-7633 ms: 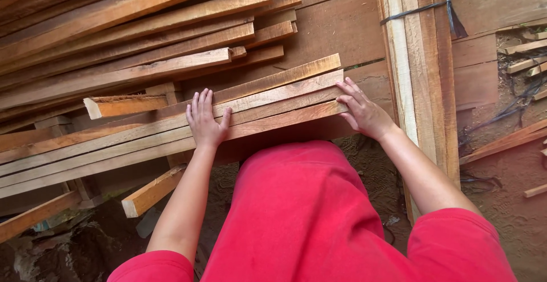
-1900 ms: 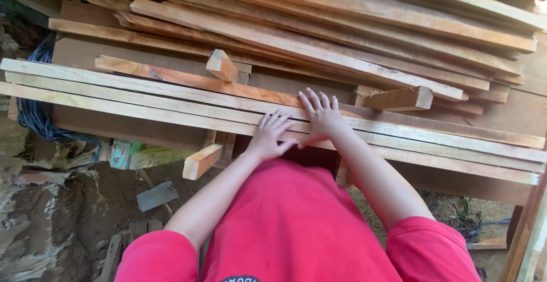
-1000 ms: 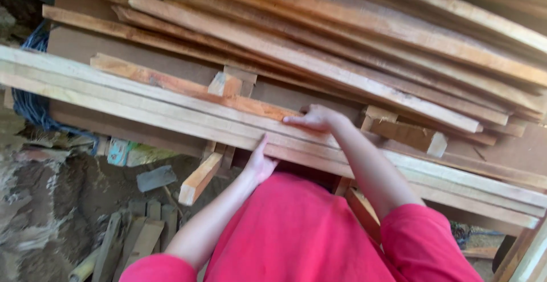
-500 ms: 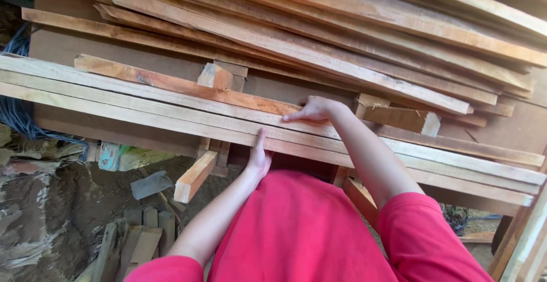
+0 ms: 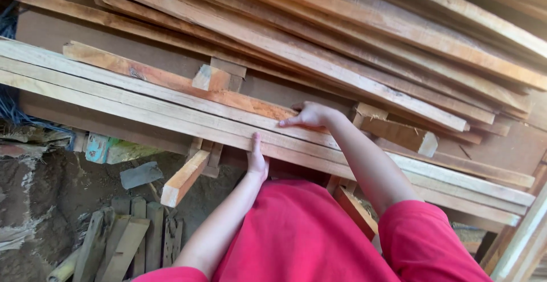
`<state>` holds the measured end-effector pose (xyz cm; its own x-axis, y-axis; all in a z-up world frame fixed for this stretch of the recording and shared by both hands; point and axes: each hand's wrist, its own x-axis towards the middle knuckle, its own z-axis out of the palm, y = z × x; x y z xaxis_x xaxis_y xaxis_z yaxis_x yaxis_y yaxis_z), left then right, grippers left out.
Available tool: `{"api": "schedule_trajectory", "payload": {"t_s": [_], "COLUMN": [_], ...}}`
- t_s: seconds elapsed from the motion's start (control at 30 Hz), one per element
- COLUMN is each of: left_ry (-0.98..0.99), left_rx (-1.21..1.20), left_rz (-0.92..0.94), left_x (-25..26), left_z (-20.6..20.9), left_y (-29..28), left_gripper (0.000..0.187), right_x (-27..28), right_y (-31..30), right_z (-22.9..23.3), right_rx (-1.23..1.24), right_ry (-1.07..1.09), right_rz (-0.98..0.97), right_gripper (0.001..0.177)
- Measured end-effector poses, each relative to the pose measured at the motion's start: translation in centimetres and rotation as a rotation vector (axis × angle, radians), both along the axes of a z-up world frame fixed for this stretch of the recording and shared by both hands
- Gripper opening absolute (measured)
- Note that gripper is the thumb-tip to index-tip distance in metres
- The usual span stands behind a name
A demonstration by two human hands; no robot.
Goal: Organizing and aligning thin wooden planks in a storage area.
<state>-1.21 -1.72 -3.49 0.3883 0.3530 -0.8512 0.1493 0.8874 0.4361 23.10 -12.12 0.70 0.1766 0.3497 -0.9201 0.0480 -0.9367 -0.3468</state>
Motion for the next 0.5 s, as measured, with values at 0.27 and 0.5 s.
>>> {"api": "schedule_trajectory", "payload": {"t_s": [0.27, 0.5], "left_ry": [0.034, 0.059], "left_rx": [0.002, 0.034], "left_rz": [0.136, 0.170], "left_x": [1.6, 2.8], "left_z": [2.3, 4.2], "left_y": [-0.4, 0.3], "left_gripper": [0.078, 0.079], "right_x": [0.5, 0.6], "right_y": [-1.1, 0.8], "right_z": [-6.0, -2.1], "right_rx": [-0.051, -0.049], "right_ry": [0.236, 0.186], "right_rz": [-0.280, -0.167], "right_gripper": [0.081, 0.085]}}
